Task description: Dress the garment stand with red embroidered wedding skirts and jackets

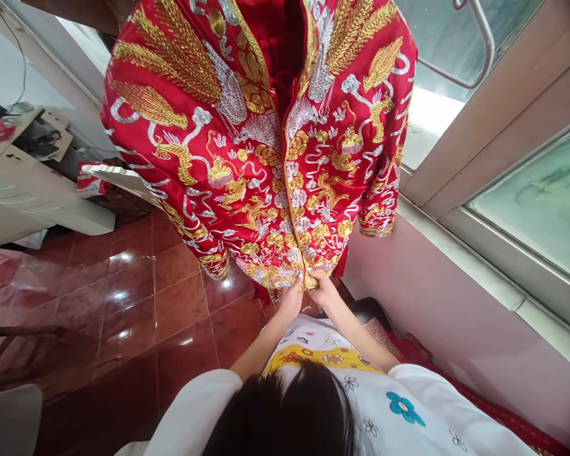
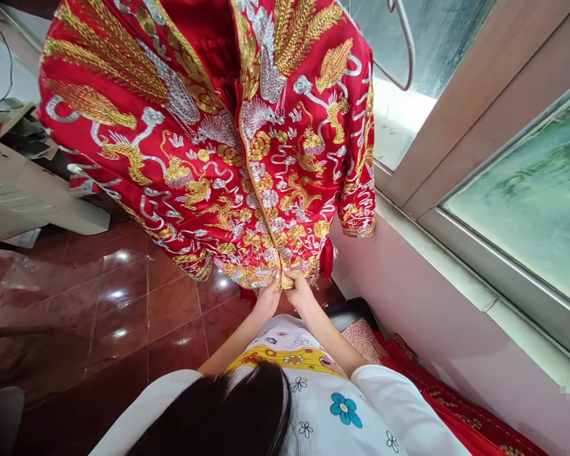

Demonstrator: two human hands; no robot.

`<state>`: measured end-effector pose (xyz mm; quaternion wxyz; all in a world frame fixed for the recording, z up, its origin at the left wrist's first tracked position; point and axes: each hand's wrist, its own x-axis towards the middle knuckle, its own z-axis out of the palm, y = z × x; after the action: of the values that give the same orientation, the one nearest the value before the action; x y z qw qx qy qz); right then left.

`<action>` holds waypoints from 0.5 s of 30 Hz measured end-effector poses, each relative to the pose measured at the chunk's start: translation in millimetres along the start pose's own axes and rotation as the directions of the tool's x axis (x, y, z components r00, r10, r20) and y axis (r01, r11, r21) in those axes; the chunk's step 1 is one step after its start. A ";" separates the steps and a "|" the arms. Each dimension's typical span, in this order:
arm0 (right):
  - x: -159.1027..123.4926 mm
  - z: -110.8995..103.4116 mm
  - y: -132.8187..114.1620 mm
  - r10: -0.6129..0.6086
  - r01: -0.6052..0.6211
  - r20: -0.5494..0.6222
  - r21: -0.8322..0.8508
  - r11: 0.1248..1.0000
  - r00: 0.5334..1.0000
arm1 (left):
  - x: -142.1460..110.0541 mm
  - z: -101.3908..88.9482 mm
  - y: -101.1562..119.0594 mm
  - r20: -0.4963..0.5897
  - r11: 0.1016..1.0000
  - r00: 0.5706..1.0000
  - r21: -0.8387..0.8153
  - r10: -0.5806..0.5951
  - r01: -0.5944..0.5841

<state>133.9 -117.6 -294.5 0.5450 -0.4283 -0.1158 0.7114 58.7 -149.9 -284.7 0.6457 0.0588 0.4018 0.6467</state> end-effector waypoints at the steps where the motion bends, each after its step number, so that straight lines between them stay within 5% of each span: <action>1: 0.9 0.8 -1.0 0.027 -0.027 0.001 -0.011 1.000 1.000 | 0.6 -0.9 1.2 0.004 1.000 1.000 0.008 -0.002 0.002; 10: -12.5 -6.3 -11.0 0.261 -0.269 -0.071 -0.149 0.952 0.963 | 8.5 -17.0 14.2 0.057 0.990 0.990 0.071 -0.126 0.122; 13: -25.0 -8.7 -15.3 0.435 -0.422 -0.078 -0.443 0.791 0.897 | 10.4 -19.3 16.1 0.097 0.981 0.978 0.087 -0.184 0.176; 15: -33.9 -6.8 -18.7 0.358 -0.334 -0.136 -0.745 0.578 0.924 | 11.5 -18.7 17.1 0.109 0.979 0.975 0.085 -0.193 0.184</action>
<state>153.0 -142.2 -270.4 0.1655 -0.6194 -0.3236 0.6959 32.3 -145.3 -292.1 0.7240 0.0820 0.3908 0.5626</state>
